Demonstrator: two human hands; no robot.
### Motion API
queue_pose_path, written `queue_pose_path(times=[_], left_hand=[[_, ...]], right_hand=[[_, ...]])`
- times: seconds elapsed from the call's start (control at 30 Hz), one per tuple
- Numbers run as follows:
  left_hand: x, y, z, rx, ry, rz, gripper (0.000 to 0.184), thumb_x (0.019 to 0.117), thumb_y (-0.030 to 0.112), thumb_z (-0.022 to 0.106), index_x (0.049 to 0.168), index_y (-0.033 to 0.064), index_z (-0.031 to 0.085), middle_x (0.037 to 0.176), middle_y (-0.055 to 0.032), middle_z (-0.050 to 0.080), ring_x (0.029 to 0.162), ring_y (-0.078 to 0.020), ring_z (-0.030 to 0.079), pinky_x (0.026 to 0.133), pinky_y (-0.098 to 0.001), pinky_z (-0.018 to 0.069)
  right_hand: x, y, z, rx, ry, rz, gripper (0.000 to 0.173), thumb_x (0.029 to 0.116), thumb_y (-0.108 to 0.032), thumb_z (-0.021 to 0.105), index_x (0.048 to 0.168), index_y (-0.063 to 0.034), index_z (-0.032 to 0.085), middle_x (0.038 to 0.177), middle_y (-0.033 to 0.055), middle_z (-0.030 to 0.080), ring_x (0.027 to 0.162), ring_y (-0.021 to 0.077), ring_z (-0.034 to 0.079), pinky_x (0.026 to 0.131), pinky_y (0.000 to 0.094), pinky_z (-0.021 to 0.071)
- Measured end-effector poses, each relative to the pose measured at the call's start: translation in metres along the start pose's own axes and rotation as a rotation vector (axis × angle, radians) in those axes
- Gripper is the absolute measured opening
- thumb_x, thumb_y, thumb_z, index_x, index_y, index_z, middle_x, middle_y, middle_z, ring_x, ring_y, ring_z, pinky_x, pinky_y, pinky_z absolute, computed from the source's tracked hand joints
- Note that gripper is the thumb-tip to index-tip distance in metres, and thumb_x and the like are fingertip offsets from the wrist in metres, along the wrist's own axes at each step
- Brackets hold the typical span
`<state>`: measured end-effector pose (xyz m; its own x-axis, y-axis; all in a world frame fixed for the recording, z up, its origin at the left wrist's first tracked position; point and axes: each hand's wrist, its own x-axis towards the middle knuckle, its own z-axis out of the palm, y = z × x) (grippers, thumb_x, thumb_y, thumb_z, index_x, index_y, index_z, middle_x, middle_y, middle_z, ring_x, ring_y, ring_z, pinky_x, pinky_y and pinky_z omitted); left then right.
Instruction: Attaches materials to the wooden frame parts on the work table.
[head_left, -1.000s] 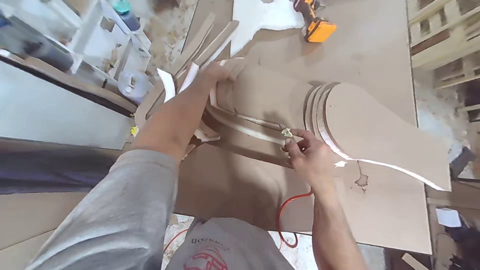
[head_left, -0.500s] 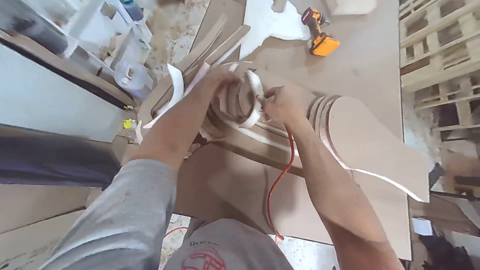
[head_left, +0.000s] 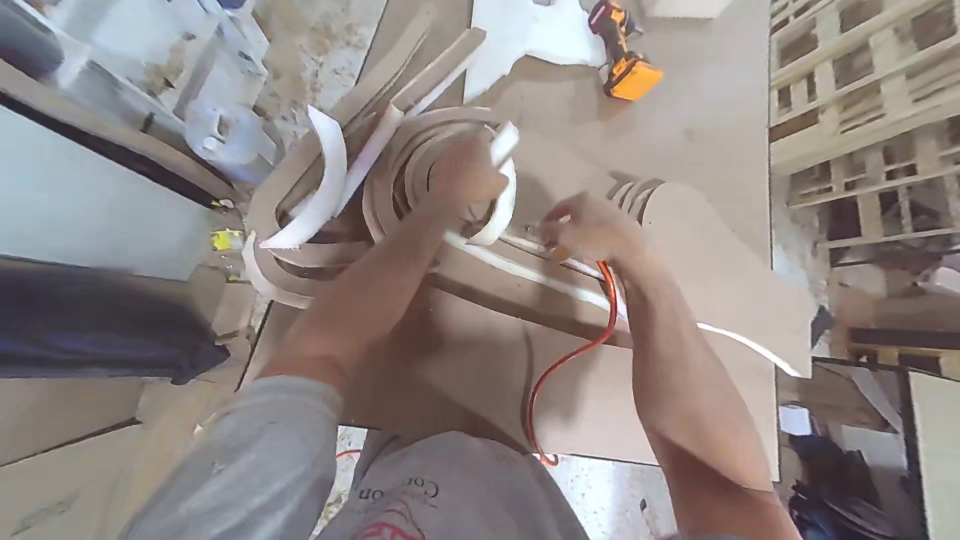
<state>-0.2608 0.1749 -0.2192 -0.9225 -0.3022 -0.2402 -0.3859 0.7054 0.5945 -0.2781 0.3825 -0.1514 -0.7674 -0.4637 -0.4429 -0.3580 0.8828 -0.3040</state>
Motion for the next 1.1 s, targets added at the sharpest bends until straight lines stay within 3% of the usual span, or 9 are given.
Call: queue_pose_path(times=[0.23,0.4,0.53,0.67,0.77,0.83,0.93,1.03,1.1], left_hand=[[0.005,0.037,0.056,0.126,-0.038,-0.073,0.091,0.0714,0.034,0.086,0.149,0.0107,0.044,0.132,-0.0279,0.06,0.116,-0.0491,0.061,0.086,-0.0689,0.0522],[0.012,0.017,0.043,0.075,-0.018,-0.07,0.087,0.0714,0.029,0.084,0.147,0.0123,0.046,0.124,-0.0251,0.066,0.114,-0.0463,0.064,0.089,-0.0695,0.0511],[0.007,-0.021,0.009,-0.259,0.031,-0.075,0.087,0.0673,0.03,0.092,0.142,0.0056,0.054,0.13,-0.0213,0.065,0.12,-0.0363,0.064,0.101,-0.0628,0.0505],[-0.014,-0.05,-0.041,-0.82,0.071,0.016,0.075,0.0747,0.017,0.087,0.139,0.0059,0.052,0.122,-0.009,0.068,0.106,-0.0174,0.07,0.091,-0.0395,0.061],[-0.033,-0.083,-0.086,-1.024,0.106,0.12,0.057,0.0835,0.017,0.078,0.132,0.0101,0.051,0.11,-0.0038,0.073,0.097,-0.017,0.074,0.084,-0.0387,0.0641],[-0.052,-0.111,-0.115,-1.064,0.197,0.091,0.044,0.0871,0.02,0.074,0.127,0.0122,0.055,0.107,-0.0026,0.073,0.097,-0.017,0.073,0.085,-0.0389,0.0635],[-0.07,-0.141,-0.142,-1.183,0.238,0.036,0.017,0.0967,0.022,0.063,0.112,0.0163,0.065,0.104,-0.0003,0.072,0.098,-0.0154,0.07,0.086,-0.0396,0.0604],[-0.075,-0.164,-0.153,-1.199,0.237,-0.049,0.02,0.0963,0.022,0.064,0.115,0.0156,0.065,0.105,-0.001,0.074,0.098,-0.0157,0.072,0.085,-0.039,0.0616],[-0.071,-0.175,-0.154,-1.127,0.179,-0.118,0.026,0.096,0.025,0.064,0.12,0.0173,0.065,0.104,0.0009,0.075,0.094,-0.0136,0.073,0.081,-0.0362,0.0629]], right_hand=[[-0.013,0.027,0.022,0.12,0.05,0.022,0.031,0.0982,-0.036,0.062,0.115,-0.0144,0.074,0.086,0.0134,0.072,0.069,0.0304,0.068,0.062,0.0555,0.0546],[-0.051,0.068,0.044,-0.038,0.002,0.203,0.035,0.0964,-0.04,0.065,0.109,-0.009,0.074,0.095,0.0177,0.073,0.09,0.0381,0.07,0.079,0.0655,0.0535],[-0.096,0.126,0.059,-0.152,-0.124,0.39,0.04,0.0971,-0.039,0.062,0.107,-0.0014,0.072,0.105,0.0271,0.07,0.104,0.0476,0.067,0.086,0.0732,0.0479],[-0.102,0.097,0.072,0.21,-0.203,0.092,0.027,0.1004,-0.029,0.062,0.121,-0.0143,0.073,0.093,0.0052,0.074,0.074,0.0181,0.067,0.068,0.0437,0.0557],[-0.105,0.098,0.061,0.074,-0.1,0.178,0.032,0.0981,-0.032,0.066,0.118,-0.0087,0.074,0.101,0.0195,0.073,0.095,0.0378,0.07,0.086,0.066,0.0517],[-0.104,0.111,0.051,0.02,-0.109,0.235,0.035,0.0999,-0.035,0.063,0.118,-0.0079,0.074,0.101,0.0192,0.074,0.094,0.0363,0.071,0.087,0.0657,0.052],[-0.085,0.05,0.063,0.149,-0.104,0.087,0.029,0.1012,-0.032,0.06,0.118,-0.0129,0.074,0.094,0.0075,0.075,0.082,0.02,0.073,0.079,0.0492,0.061],[-0.036,-0.036,0.077,0.073,0.033,-0.085,0.026,0.0974,-0.032,0.063,0.109,-0.0139,0.077,0.089,0.0115,0.074,0.08,0.0313,0.071,0.072,0.0614,0.0555],[0.006,-0.077,0.072,0.087,-0.044,-0.113,0.025,0.0951,-0.034,0.064,0.107,-0.0174,0.078,0.087,0.0064,0.074,0.074,0.0241,0.07,0.066,0.0543,0.0572]])
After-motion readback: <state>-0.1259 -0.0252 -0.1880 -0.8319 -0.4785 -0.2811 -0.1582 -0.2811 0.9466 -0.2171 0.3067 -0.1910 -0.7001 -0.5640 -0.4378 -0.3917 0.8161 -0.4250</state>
